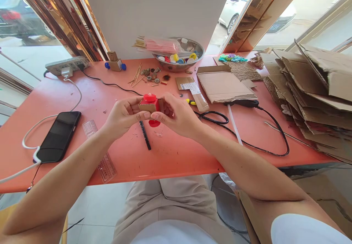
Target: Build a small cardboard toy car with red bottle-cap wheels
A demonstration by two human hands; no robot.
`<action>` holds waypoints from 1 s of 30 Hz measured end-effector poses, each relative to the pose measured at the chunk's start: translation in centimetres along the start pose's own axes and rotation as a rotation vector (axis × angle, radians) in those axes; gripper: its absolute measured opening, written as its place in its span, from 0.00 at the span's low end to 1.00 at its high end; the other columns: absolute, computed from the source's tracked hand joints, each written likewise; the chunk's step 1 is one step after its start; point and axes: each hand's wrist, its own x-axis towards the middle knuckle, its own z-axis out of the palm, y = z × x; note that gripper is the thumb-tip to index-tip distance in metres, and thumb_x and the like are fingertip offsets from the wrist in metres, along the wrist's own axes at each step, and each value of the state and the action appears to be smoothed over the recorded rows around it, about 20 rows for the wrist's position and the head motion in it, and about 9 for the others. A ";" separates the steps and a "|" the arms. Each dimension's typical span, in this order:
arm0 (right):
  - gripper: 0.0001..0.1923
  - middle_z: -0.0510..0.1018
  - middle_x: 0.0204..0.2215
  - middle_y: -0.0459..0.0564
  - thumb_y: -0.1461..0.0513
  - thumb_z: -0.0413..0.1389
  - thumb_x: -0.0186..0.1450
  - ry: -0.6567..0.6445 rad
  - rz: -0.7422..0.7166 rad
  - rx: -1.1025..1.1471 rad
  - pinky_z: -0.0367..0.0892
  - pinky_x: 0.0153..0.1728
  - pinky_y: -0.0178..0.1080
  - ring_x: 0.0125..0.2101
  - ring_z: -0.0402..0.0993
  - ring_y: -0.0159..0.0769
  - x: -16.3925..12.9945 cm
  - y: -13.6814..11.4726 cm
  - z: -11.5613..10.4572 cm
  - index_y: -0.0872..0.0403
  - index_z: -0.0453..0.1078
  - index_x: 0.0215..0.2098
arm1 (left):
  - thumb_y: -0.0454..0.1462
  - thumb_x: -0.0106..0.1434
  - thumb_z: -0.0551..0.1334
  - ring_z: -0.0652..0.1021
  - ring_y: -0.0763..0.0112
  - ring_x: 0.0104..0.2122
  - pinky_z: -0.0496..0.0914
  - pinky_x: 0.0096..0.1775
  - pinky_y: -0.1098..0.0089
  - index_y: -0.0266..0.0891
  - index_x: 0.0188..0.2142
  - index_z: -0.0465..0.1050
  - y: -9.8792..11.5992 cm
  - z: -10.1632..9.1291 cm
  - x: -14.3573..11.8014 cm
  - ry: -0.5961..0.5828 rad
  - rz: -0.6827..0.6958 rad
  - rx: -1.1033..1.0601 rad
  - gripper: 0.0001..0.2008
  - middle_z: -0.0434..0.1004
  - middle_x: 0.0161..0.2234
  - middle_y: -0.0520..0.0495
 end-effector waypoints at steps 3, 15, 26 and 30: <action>0.26 0.68 0.26 0.39 0.39 0.58 0.73 -0.001 -0.049 -0.001 0.59 0.27 0.34 0.25 0.63 0.29 -0.2 -0.1 0.2 0.47 0.57 0.35 | 0.46 0.40 0.88 0.90 0.44 0.43 0.86 0.48 0.51 0.37 0.41 0.86 0.1 0.0 -0.1 0.030 -0.025 0.028 0.30 0.90 0.35 0.40; 0.16 0.67 0.26 0.38 0.52 0.57 0.72 -0.002 -0.128 -0.003 0.56 0.28 0.33 0.25 0.60 0.27 -0.1 0.6 0.3 0.47 0.55 0.34 | 0.45 0.37 0.88 0.90 0.45 0.43 0.86 0.49 0.51 0.38 0.36 0.85 0.0 0.2 -0.1 0.064 -0.027 0.037 0.28 0.90 0.35 0.43; 0.32 0.68 0.20 0.45 0.41 0.49 0.80 0.117 0.101 -0.603 0.52 0.30 0.39 0.26 0.64 0.34 0.1 -1.3 -3.5 0.51 0.64 0.24 | 0.54 0.49 0.84 0.89 0.52 0.41 0.86 0.48 0.56 0.43 0.35 0.88 -0.8 -1.3 0.2 0.079 0.001 -0.077 0.22 0.90 0.35 0.43; 0.28 0.66 0.17 0.46 0.50 0.64 0.71 0.125 0.277 -0.800 0.53 0.26 0.40 0.22 0.60 0.35 -0.5 0.5 -9.1 0.49 0.62 0.18 | 0.51 0.48 0.84 0.89 0.56 0.42 0.88 0.46 0.60 0.46 0.33 0.87 -1.0 -2.7 0.8 0.195 -0.010 -0.127 0.18 0.90 0.37 0.48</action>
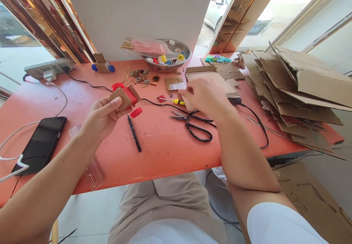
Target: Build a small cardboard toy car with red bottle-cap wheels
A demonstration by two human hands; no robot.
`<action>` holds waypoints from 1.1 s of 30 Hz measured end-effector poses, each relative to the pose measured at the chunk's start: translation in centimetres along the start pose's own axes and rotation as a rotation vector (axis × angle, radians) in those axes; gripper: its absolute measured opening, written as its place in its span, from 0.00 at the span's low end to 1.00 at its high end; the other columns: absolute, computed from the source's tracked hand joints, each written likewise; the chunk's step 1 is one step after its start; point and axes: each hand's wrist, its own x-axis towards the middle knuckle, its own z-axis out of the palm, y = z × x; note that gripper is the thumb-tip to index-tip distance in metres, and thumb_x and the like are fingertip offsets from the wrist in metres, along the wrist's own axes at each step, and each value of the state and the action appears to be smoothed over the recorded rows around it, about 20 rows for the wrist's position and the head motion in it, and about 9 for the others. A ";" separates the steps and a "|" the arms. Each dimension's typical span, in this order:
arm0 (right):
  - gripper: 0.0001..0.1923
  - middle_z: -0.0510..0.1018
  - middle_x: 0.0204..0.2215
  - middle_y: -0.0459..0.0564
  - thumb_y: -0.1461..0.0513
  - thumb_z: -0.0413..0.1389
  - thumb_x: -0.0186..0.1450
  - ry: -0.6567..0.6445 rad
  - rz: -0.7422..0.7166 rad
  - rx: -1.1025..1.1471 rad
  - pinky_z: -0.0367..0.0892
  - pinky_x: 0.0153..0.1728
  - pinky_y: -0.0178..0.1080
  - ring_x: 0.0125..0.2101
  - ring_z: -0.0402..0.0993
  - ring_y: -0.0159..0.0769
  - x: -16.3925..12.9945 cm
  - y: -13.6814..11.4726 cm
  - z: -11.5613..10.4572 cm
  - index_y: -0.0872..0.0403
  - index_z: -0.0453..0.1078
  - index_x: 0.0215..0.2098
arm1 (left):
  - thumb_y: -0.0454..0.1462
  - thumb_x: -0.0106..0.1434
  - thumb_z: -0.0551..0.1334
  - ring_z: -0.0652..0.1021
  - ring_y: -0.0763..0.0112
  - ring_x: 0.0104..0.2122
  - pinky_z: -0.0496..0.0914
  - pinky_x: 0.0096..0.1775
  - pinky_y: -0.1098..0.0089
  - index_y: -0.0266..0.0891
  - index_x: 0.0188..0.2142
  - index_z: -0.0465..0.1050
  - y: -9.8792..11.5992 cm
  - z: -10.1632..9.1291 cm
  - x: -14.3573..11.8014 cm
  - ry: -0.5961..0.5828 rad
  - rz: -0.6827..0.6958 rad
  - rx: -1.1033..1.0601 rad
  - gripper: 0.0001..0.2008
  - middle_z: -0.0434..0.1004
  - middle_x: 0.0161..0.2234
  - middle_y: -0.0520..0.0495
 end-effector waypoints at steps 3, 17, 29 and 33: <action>0.24 0.65 0.14 0.44 0.50 0.71 0.64 -0.199 -0.065 -0.038 0.52 0.22 0.40 0.17 0.57 0.33 -0.3 3.9 -0.9 0.49 0.67 0.18 | 0.51 0.48 0.84 0.89 0.58 0.42 0.88 0.50 0.58 0.48 0.33 0.87 -0.1 -0.4 0.3 0.046 -0.014 -0.028 0.18 0.90 0.37 0.51; 0.07 0.87 0.31 0.63 0.59 0.65 0.67 -0.504 0.039 -0.442 0.74 0.38 0.45 0.37 0.88 0.54 -3.8 -2.9 -0.1 0.55 0.83 0.41 | 0.39 0.62 0.78 0.89 0.66 0.35 0.87 0.43 0.68 0.39 0.32 0.82 -0.3 0.4 0.4 0.136 -0.029 -0.254 0.08 0.89 0.33 0.50; 0.17 0.80 0.24 0.54 0.79 0.55 0.60 -0.531 -0.163 -0.600 0.61 0.28 0.39 0.29 0.83 0.47 -6.5 -2.5 -2.2 0.51 0.69 0.31 | 0.37 0.59 0.80 0.91 0.60 0.39 0.86 0.41 0.68 0.39 0.35 0.85 -0.9 -0.1 0.3 0.064 -0.106 -0.385 0.09 0.91 0.35 0.48; 0.15 0.82 0.26 0.56 0.77 0.56 0.59 -0.551 -0.113 -0.594 0.61 0.30 0.40 0.31 0.83 0.48 -6.7 -2.0 -1.9 0.50 0.68 0.30 | 0.40 0.50 0.86 0.90 0.64 0.35 0.85 0.37 0.72 0.40 0.32 0.85 -1.2 0.0 0.3 0.030 -0.088 -0.437 0.16 0.91 0.34 0.49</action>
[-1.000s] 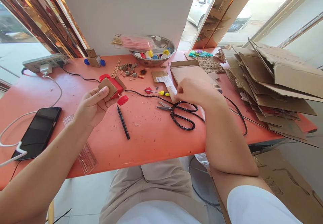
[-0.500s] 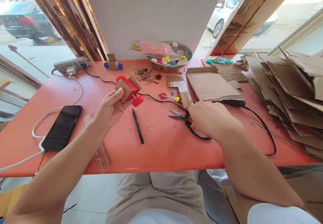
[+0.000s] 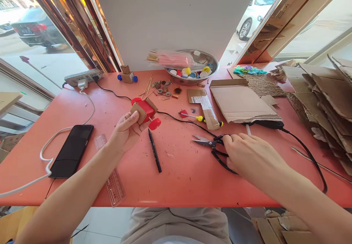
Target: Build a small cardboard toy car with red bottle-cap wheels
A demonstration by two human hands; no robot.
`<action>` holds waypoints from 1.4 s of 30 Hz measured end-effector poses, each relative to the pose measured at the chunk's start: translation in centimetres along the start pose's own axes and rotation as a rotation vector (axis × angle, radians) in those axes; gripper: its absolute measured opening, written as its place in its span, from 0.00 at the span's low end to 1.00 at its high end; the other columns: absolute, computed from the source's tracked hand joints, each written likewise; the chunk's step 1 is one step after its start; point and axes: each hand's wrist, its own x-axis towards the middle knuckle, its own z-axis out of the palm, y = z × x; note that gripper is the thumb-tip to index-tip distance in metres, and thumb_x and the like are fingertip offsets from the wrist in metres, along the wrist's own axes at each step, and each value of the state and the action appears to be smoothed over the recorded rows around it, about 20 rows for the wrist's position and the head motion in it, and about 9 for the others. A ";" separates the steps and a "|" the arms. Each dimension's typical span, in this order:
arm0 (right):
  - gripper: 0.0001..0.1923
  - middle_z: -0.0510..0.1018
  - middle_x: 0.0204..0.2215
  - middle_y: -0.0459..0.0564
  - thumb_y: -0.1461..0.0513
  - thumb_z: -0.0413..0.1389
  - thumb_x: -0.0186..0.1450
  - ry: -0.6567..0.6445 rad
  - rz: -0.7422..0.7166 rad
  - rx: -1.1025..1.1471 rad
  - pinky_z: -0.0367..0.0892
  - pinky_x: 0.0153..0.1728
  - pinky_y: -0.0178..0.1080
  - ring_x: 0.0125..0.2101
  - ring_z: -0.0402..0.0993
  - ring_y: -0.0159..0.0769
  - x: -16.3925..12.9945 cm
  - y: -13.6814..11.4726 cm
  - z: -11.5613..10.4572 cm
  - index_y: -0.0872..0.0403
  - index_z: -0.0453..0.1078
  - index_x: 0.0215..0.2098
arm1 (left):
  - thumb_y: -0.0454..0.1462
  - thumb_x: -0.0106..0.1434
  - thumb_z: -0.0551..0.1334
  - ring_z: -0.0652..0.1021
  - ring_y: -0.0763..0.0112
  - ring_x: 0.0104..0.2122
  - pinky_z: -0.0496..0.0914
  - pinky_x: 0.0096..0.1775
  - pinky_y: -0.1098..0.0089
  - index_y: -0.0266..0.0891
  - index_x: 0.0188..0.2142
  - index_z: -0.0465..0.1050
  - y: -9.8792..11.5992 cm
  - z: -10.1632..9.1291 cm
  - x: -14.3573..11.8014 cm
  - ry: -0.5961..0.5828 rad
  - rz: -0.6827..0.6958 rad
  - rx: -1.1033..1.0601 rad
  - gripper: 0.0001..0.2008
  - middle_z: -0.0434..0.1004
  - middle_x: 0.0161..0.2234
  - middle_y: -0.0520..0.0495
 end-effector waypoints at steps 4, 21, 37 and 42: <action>0.12 0.84 0.29 0.56 0.72 0.57 0.61 -0.133 0.065 0.116 0.61 0.31 0.40 0.33 0.83 0.49 0.8 0.3 -0.8 0.48 0.65 0.29 | 0.39 0.52 0.85 0.91 0.58 0.39 0.87 0.47 0.62 0.39 0.34 0.85 -0.3 -0.2 0.1 0.034 -0.051 0.020 0.15 0.91 0.36 0.47; 0.18 0.77 0.36 0.51 0.44 0.56 0.76 0.040 -0.077 0.986 0.66 0.42 0.41 0.39 0.75 0.44 6.8 -5.7 -4.6 0.48 0.63 0.41 | 0.47 0.43 0.88 0.89 0.61 0.37 0.87 0.43 0.65 0.40 0.34 0.85 -1.1 0.0 0.4 0.048 0.058 0.041 0.24 0.90 0.34 0.46; 0.13 0.83 0.42 0.53 0.54 0.63 0.72 -0.152 -0.184 1.068 0.65 0.41 0.40 0.41 0.78 0.44 6.3 -5.7 -2.3 0.52 0.71 0.48 | 0.49 0.40 0.89 0.79 0.75 0.23 0.82 0.32 0.74 0.39 0.28 0.83 -1.0 1.2 -0.3 0.119 -0.064 0.062 0.24 0.78 0.22 0.55; 0.11 0.79 0.33 0.47 0.52 0.60 0.74 -0.183 -0.218 1.160 0.62 0.36 0.38 0.34 0.72 0.39 6.1 -5.3 -1.6 0.51 0.72 0.42 | 0.50 0.41 0.88 0.78 0.72 0.24 0.82 0.32 0.70 0.39 0.30 0.85 -1.1 1.9 -0.7 0.127 -0.116 0.114 0.25 0.80 0.24 0.52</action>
